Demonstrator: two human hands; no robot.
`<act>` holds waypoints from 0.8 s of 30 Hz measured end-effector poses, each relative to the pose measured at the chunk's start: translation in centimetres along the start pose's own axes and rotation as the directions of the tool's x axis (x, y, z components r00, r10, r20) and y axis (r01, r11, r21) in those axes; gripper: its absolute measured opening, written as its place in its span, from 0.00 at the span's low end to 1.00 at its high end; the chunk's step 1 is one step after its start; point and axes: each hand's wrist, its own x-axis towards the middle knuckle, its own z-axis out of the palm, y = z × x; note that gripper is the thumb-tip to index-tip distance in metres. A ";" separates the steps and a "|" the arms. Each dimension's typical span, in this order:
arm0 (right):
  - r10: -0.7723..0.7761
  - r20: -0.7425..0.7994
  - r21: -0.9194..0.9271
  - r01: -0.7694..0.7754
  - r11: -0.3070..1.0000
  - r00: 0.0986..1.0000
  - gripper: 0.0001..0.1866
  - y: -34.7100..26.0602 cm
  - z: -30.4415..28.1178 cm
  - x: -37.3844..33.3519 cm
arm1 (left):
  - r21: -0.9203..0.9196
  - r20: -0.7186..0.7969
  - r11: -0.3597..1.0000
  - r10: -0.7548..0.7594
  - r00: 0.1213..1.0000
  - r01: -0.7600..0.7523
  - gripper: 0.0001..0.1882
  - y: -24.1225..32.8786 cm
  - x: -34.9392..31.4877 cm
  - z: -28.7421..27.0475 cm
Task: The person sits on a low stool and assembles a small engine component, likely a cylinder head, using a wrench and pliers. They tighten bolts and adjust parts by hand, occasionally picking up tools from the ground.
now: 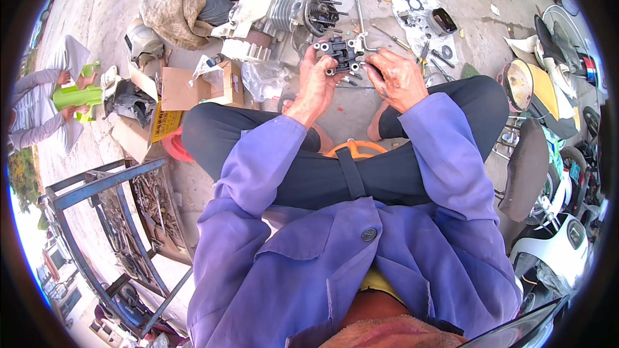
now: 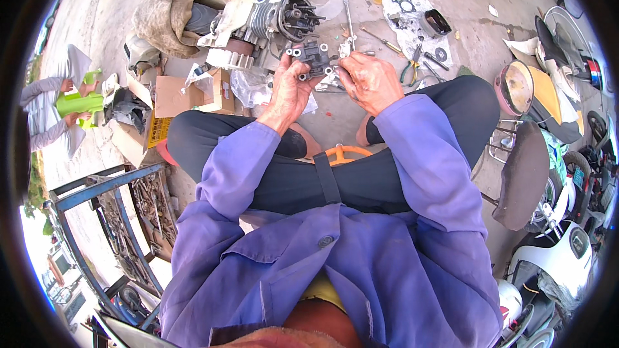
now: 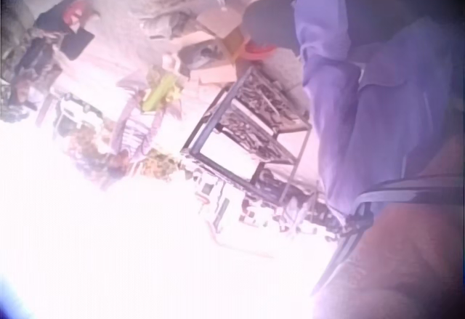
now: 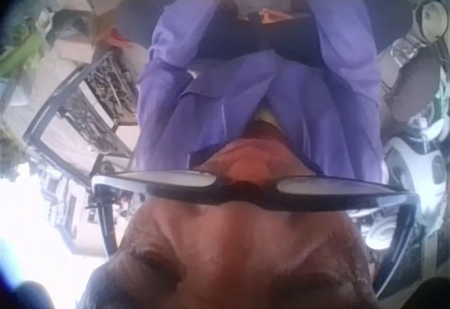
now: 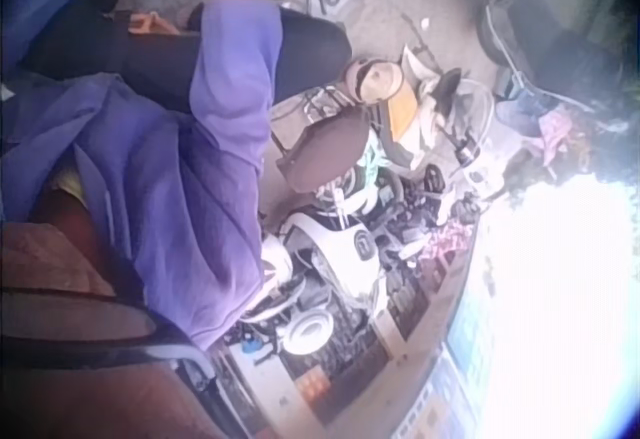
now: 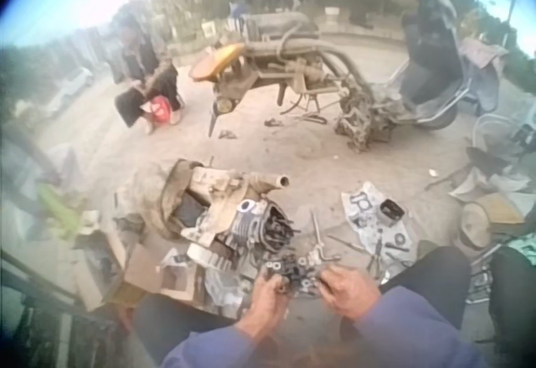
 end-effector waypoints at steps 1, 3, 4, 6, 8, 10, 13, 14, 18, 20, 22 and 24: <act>-0.023 -0.010 -0.044 0.023 0.999 1.000 0.08 0.0 0.0 -0.1 | 0.011 -0.006 1.000 0.012 1.000 -0.012 0.27 0.0 -0.1 0.2; -0.063 -0.028 -0.097 0.060 0.993 0.998 0.08 0.0 0.2 -0.1 | 0.041 -0.016 0.999 0.032 0.999 -0.032 0.28 0.1 -0.3 0.5; -0.084 -0.037 -0.124 0.079 0.989 0.996 0.08 0.1 0.3 -0.1 | 0.060 -0.020 0.997 0.040 0.999 -0.039 0.28 0.1 -0.3 0.5; -0.063 0.003 -0.123 0.063 0.990 0.998 0.07 0.0 0.4 -0.3 | 0.099 -0.031 0.994 0.055 0.998 -0.052 0.29 0.1 -0.4 0.8; -0.054 0.025 -0.114 0.057 0.992 0.998 0.07 0.1 0.7 -0.4 | 0.138 -0.047 0.988 0.071 0.996 -0.064 0.29 0.0 -0.5 1.1; -0.054 0.030 -0.104 0.057 0.993 0.998 0.07 0.3 1.0 -0.5 | 0.161 -0.037 0.983 0.096 0.995 -0.089 0.30 -0.1 -0.5 1.0; -0.046 0.035 -0.132 0.051 0.990 0.998 0.07 0.4 1.2 -0.4 | 0.180 -0.011 0.975 0.136 0.991 -0.132 0.32 -0.3 -0.5 1.0; -0.044 0.038 -0.143 0.049 0.989 0.998 0.07 0.4 1.2 -0.4 | 0.183 -0.001 0.972 0.150 0.989 -0.148 0.32 -0.3 -0.5 1.1; -0.052 0.035 -0.151 0.057 0.987 0.998 0.06 0.4 1.3 -0.4 | 0.285 0.039 0.934 0.213 0.976 -0.215 0.33 -0.1 -0.9 1.4; -0.062 0.027 -0.145 0.065 0.987 0.998 0.07 0.4 1.3 -0.4 | 0.348 0.054 0.908 0.230 0.972 -0.235 0.34 0.1 -1.1 1.7; -0.071 0.021 -0.142 0.073 0.987 0.997 0.07 0.5 1.4 -0.3 | 0.377 0.069 0.889 0.253 0.965 -0.260 0.33 -0.1 -1.2 1.7; -0.053 0.033 -0.146 0.058 0.988 0.998 0.08 0.6 1.5 -0.4 | 0.401 0.080 0.874 0.266 0.961 -0.275 0.33 -0.1 -1.3 1.8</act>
